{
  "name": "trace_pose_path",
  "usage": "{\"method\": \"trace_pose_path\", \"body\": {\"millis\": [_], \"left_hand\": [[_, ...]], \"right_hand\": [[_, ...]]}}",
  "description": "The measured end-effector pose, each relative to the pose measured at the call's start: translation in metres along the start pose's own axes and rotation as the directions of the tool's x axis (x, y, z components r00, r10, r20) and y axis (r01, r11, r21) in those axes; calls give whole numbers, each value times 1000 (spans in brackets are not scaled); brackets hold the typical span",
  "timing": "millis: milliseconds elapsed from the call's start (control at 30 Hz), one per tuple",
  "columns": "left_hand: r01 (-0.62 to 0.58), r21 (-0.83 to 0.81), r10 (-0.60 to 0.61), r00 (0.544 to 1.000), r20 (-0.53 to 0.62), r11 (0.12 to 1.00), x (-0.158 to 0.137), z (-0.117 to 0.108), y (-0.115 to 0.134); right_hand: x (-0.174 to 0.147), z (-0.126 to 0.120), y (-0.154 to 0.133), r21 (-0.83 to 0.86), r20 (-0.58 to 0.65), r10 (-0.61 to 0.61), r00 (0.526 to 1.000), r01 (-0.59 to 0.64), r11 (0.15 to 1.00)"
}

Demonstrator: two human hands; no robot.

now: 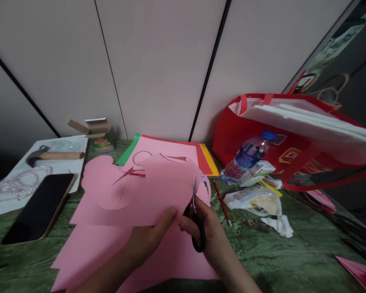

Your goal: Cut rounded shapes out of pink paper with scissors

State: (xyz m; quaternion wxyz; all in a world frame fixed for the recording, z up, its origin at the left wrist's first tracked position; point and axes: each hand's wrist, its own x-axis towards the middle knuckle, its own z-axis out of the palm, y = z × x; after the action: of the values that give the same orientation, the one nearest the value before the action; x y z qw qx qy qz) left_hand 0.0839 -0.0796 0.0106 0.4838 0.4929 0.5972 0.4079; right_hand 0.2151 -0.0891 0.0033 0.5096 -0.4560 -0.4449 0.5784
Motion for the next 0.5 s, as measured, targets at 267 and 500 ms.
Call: {"method": "trace_pose_path", "body": {"millis": [267,500], "left_hand": [[47,42,-47,999,-8,998,1,1,-5],[-27,-6,27,998,53,1000,-1,0,2]], "right_hand": [[2,-3,2,43,7,-13,1000,13,999],[2,-3,1,-19,-20,-2,1000,1,1000]]}}
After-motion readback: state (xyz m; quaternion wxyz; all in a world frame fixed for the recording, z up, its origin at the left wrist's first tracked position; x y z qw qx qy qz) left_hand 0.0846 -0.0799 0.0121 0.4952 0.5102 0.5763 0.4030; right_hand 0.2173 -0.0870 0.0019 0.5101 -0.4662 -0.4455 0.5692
